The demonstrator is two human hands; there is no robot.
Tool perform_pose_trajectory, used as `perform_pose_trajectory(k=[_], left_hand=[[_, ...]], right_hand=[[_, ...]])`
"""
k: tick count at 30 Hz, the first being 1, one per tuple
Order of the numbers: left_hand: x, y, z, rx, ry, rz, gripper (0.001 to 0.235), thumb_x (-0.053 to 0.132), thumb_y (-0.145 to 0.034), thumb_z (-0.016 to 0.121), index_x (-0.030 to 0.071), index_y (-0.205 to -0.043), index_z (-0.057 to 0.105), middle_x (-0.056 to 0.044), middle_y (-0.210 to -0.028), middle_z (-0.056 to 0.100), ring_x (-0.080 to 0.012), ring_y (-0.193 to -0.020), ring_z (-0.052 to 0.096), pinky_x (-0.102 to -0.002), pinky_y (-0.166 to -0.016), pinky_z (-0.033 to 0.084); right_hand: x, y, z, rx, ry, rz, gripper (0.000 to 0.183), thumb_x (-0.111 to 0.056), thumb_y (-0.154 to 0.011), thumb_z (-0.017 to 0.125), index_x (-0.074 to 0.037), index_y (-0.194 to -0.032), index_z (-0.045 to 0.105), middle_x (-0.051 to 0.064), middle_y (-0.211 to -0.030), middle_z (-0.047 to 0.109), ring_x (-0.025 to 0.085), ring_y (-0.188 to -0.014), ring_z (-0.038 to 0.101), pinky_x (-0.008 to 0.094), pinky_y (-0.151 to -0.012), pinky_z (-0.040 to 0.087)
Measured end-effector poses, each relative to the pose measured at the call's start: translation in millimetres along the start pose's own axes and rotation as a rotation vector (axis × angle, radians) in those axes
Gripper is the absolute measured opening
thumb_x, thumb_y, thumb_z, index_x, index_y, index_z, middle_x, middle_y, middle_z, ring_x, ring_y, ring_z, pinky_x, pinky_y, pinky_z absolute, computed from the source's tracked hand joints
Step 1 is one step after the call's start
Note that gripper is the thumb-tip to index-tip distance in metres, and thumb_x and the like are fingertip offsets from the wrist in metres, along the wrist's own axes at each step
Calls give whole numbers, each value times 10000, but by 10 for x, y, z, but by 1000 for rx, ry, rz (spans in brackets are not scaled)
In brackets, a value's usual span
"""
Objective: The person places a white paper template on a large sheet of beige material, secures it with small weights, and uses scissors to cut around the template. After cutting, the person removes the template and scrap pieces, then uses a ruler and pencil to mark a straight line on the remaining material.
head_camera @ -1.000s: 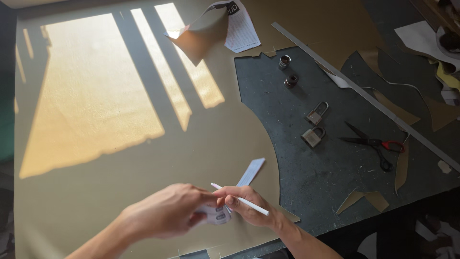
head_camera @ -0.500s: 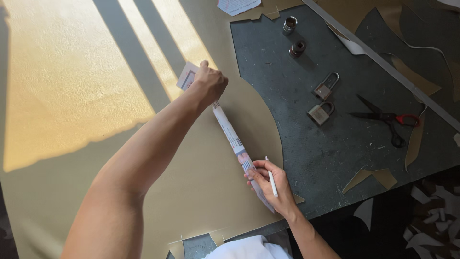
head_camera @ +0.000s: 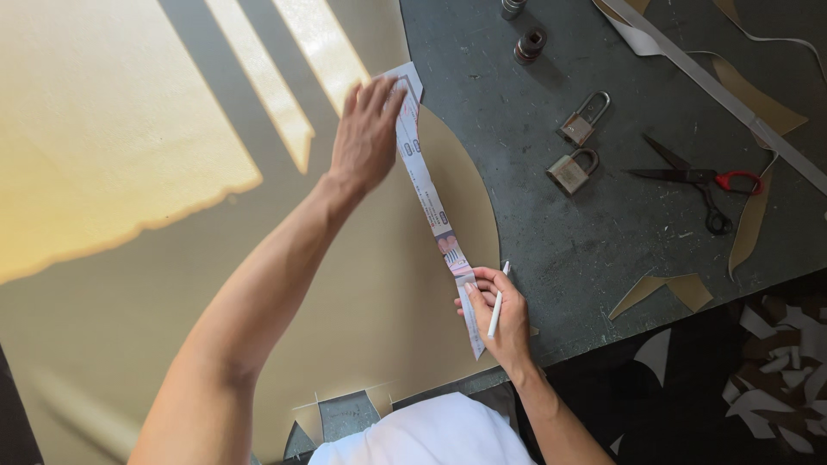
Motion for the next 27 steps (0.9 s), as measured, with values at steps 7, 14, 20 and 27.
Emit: perform_pose_trajectory(k=[7, 14, 20, 27], left_hand=[[469, 852, 61, -140, 331, 50, 551, 377, -1042, 506, 88, -1509, 461, -124, -1605, 396, -284, -1512, 286, -513, -1247, 181], [644, 765, 168, -127, 226, -51, 533, 346, -1030, 507, 103, -1501, 449, -156, -1584, 403, -315, -1502, 299, -529, -1246, 182], [664, 762, 173, -153, 202, 10, 527, 326, -1046, 483, 103, -1516, 399, -152, -1594, 386, -302, -1496, 304, -553, -1231, 172], [584, 1276, -130, -172, 217, -96, 657, 320, -1054, 477, 64, -1611, 242, -170, -1571, 413, -311, -1471, 340, -540, -1216, 210]], right_hand=[[86, 65, -64, -36, 4, -21, 317, -40, -949, 611, 63, -1246, 571, 158, -1044, 728, 176, -868, 762, 286, -695, 662], [8, 127, -137, 40, 146, -135, 390, -32, -894, 691, 52, -1263, 595, 137, -1064, 732, 139, -847, 719, 256, -647, 625], [98, 98, -294, 87, 153, -148, 385, -33, -884, 697, 29, -1255, 615, 131, -1068, 733, 144, -878, 715, 257, -644, 627], [-134, -289, -927, 116, 443, -292, 324, -55, -896, 695, -17, -1218, 689, 148, -1024, 745, 203, -905, 728, 308, -738, 610]])
Point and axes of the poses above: each hand's wrist, its own y-axis away from the middle knuckle, its own z-axis out of the palm, x = y × z, the point moved 2 cm from there along -y, towards the middle knuckle
